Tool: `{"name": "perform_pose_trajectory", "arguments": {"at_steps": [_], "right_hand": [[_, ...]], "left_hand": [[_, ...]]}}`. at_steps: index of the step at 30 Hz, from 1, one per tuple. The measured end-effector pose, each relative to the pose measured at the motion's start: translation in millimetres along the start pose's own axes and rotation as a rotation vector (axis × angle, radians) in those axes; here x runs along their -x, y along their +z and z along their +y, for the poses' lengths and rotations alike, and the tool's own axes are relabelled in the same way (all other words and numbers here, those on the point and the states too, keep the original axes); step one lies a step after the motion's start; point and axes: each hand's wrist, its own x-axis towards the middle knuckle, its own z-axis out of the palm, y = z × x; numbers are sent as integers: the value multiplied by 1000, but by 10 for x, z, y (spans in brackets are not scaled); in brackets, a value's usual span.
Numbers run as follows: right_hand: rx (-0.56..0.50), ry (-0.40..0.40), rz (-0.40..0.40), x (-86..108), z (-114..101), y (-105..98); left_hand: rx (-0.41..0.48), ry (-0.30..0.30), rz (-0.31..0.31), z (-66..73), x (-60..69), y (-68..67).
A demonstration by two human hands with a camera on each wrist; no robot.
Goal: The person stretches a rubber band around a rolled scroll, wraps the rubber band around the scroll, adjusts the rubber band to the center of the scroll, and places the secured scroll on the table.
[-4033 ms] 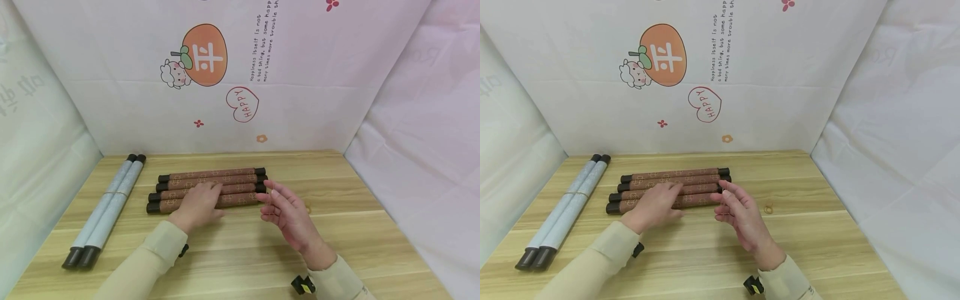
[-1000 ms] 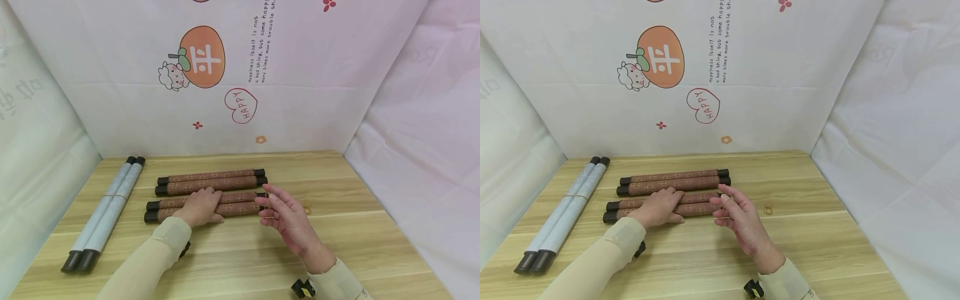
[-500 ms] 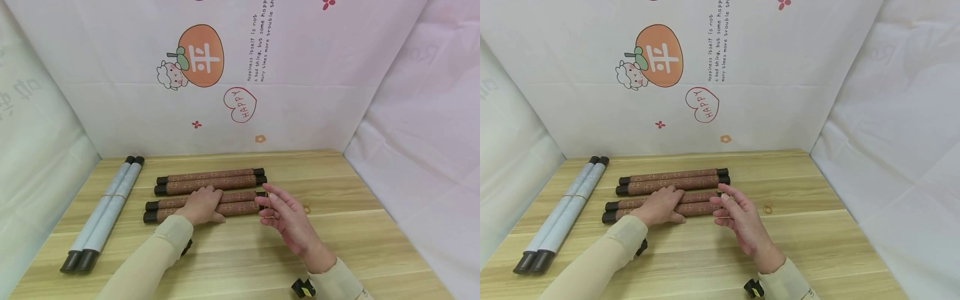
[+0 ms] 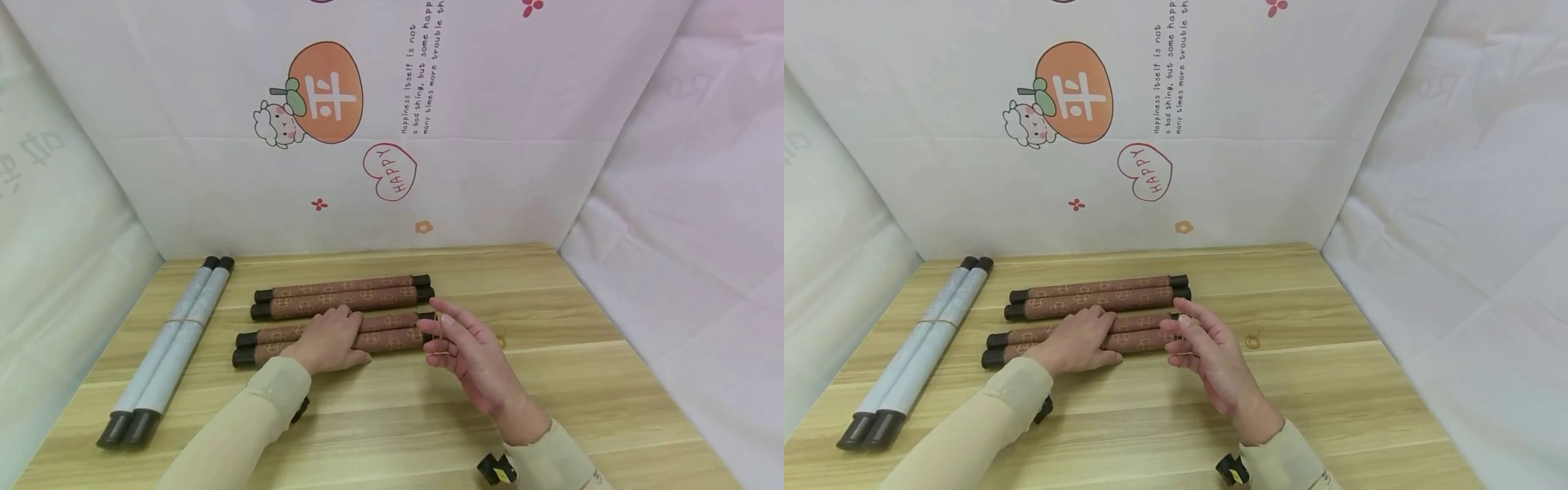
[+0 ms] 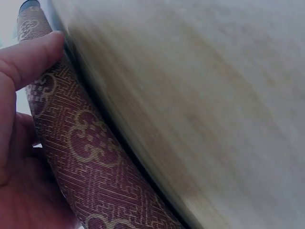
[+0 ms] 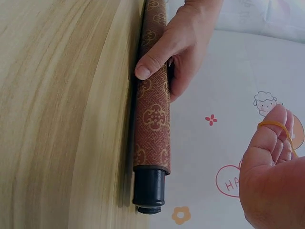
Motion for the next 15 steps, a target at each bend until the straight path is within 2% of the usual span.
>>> {"name": "perform_pose_trajectory", "arguments": {"at_steps": [15], "right_hand": [[-15,-26,0,21,-18,-7]], "left_hand": [[-4,25,74,7,83,-27]]}}
